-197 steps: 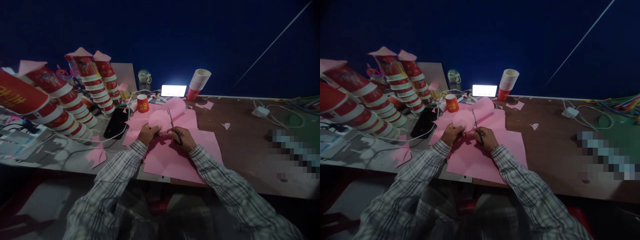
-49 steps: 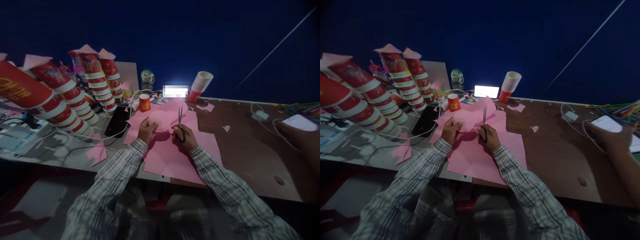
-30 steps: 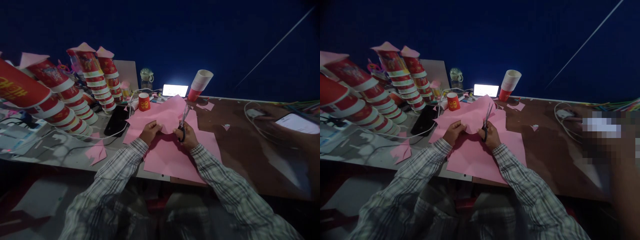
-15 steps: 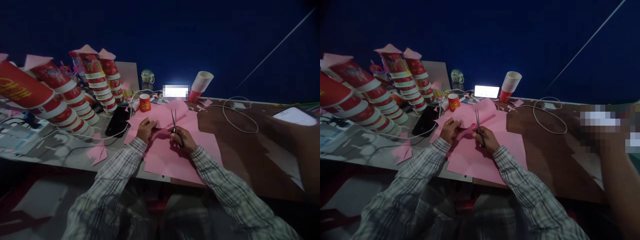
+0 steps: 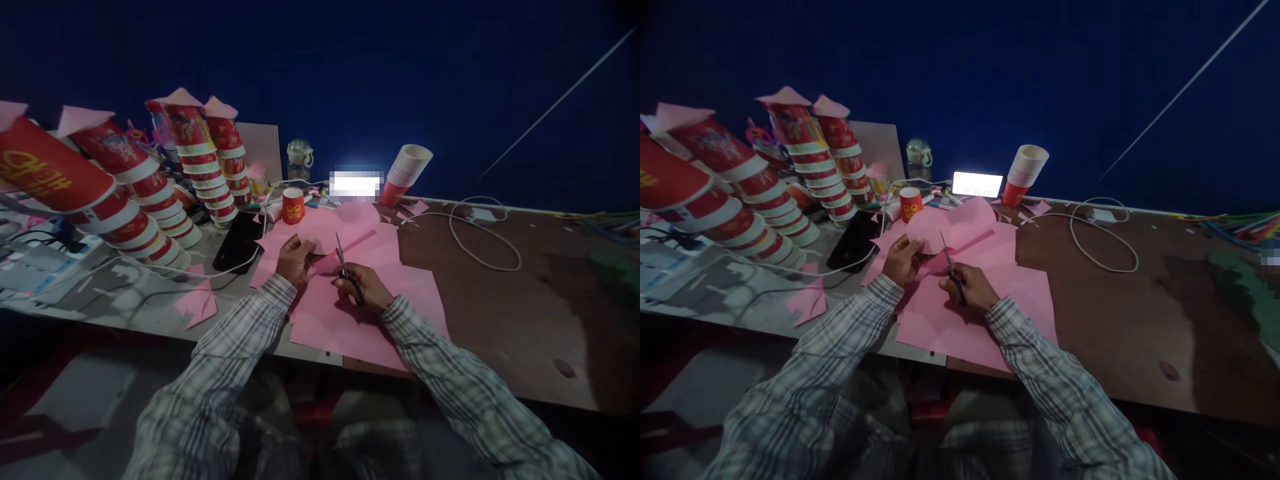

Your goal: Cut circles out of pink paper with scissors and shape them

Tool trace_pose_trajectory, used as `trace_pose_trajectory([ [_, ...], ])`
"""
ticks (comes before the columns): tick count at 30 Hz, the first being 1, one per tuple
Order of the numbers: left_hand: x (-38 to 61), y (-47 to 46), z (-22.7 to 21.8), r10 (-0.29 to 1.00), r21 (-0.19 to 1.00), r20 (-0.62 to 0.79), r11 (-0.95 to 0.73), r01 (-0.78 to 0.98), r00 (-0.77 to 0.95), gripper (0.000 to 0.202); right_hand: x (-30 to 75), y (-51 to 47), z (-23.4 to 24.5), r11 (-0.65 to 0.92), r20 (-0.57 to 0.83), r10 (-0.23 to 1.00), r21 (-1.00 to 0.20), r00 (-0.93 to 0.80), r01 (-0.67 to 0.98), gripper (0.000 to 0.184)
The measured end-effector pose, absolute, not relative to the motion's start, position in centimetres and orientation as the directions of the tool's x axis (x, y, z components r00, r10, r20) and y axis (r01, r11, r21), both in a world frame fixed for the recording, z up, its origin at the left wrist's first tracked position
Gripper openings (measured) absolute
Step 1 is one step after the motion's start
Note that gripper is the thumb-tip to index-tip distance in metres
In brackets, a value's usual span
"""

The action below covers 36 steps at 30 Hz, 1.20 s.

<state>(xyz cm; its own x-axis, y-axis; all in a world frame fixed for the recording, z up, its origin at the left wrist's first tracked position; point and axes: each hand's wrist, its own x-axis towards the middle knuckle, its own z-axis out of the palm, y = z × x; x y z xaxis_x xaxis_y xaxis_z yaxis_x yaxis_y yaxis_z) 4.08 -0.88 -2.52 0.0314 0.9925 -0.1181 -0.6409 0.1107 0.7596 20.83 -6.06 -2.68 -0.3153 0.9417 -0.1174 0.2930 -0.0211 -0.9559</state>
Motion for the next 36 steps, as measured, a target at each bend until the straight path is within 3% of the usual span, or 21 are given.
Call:
trace_pose_trajectory([
  [5,4.3,-0.8,-3.3,0.998,0.818,-0.062,0.055,-0.572,0.007,0.032,20.9,-5.9,-3.1,0.076,-0.054,0.94,-0.929,-0.336,0.361,0.036],
  [11,4.0,-0.8,-4.1,1.0,0.91,0.024,-0.02,-0.414,0.005,0.032,20.8,-5.9,-2.9,0.076,-0.051,0.944,-0.928,-0.327,0.365,0.035],
  [25,4.4,-1.3,-3.1,0.994,0.866,-0.069,0.101,-0.491,0.082,0.045,20.7,-5.9,-2.9,0.08,-0.048,0.947,-0.922,-0.318,0.379,0.036],
  [36,4.5,-1.7,-2.8,0.991,0.854,-0.075,0.122,-0.506,0.113,0.043,20.5,-6.0,-2.7,0.052,-0.068,0.95,-0.928,-0.304,0.37,0.037],
])
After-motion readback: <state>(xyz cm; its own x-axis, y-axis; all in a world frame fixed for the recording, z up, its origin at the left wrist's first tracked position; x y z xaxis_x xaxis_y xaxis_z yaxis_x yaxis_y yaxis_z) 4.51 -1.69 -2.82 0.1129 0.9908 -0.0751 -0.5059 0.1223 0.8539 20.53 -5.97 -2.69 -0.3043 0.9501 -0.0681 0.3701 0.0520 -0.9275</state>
